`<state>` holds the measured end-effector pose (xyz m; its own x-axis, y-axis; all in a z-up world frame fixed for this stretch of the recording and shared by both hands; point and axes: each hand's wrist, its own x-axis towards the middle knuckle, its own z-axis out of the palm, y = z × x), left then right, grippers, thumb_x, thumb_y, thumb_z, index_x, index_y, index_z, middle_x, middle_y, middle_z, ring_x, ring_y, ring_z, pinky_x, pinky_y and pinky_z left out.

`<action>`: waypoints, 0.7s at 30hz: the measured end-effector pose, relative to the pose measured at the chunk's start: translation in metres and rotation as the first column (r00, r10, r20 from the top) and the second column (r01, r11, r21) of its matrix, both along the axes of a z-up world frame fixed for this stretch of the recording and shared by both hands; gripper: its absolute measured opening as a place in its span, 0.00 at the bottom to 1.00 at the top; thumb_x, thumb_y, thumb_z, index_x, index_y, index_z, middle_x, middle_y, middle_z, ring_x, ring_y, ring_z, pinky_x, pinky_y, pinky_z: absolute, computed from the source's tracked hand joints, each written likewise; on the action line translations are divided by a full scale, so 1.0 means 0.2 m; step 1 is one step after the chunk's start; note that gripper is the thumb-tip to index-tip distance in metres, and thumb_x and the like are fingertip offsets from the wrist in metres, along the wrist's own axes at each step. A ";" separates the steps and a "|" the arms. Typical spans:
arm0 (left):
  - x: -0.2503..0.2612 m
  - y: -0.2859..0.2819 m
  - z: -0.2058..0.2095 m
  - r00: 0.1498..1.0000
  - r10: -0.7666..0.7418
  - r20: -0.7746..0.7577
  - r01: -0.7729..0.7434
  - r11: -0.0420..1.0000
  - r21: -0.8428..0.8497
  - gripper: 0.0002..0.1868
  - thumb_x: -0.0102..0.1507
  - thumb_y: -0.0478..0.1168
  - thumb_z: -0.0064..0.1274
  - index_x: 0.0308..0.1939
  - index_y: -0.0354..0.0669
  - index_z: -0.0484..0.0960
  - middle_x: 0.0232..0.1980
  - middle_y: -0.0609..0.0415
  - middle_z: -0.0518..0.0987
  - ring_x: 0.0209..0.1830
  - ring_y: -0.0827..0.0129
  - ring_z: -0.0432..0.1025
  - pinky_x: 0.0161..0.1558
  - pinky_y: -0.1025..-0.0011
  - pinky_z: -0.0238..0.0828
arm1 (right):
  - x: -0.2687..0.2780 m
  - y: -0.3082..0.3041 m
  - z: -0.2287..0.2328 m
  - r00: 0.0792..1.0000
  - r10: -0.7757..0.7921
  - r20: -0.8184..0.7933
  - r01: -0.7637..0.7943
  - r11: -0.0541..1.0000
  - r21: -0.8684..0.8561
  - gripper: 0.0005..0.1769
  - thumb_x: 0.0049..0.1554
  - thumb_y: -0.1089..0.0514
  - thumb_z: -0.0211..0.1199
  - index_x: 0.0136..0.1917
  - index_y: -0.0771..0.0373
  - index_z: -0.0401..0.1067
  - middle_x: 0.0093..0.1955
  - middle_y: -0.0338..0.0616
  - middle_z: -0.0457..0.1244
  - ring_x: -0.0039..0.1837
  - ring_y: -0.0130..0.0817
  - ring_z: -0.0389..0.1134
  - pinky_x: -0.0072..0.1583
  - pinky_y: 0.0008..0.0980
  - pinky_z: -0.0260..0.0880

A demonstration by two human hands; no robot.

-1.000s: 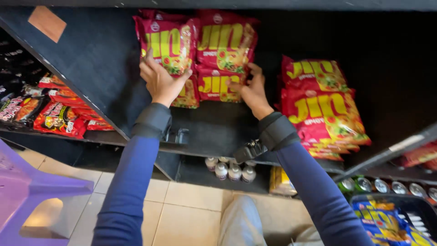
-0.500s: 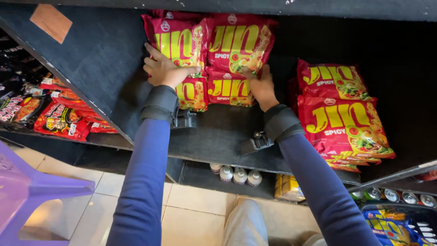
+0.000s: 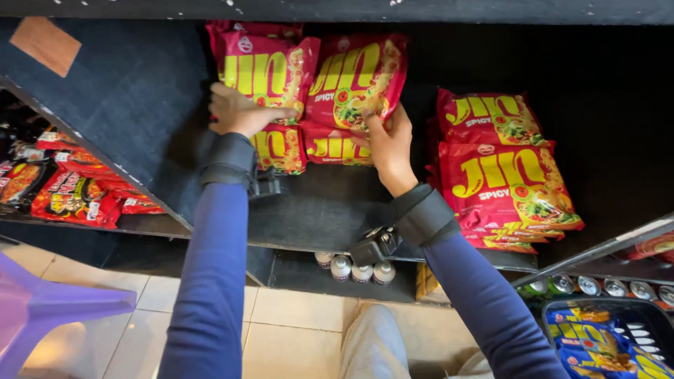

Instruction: The person cleans individual packets of instant ramen noodles by taking them from a shelf, wiping them with a cloth, then placing them into a basket. The person uses both hands to manipulate the noodle packets and one hand to wipe them with the cloth.

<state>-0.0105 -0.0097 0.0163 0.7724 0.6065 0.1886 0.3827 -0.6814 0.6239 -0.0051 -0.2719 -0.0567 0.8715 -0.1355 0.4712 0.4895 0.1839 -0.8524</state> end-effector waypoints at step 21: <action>-0.33 -0.08 0.08 0.824 -0.204 0.528 0.232 0.973 0.014 0.35 0.48 0.59 0.76 0.47 0.37 0.83 0.48 0.45 0.86 0.48 0.54 0.81 0.52 0.57 0.75 | -0.59 -0.38 0.06 0.922 0.341 -0.183 -0.273 0.908 0.317 0.17 0.67 0.58 0.53 0.67 0.65 0.62 0.61 0.50 0.67 0.58 0.44 0.74 0.56 0.40 0.80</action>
<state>-0.0774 -0.0260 0.0329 0.6799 0.4533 0.5764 -0.1648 -0.6715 0.7225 -0.1232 -0.3478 -0.0444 0.9699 0.0597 0.2360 0.1673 0.5406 -0.8245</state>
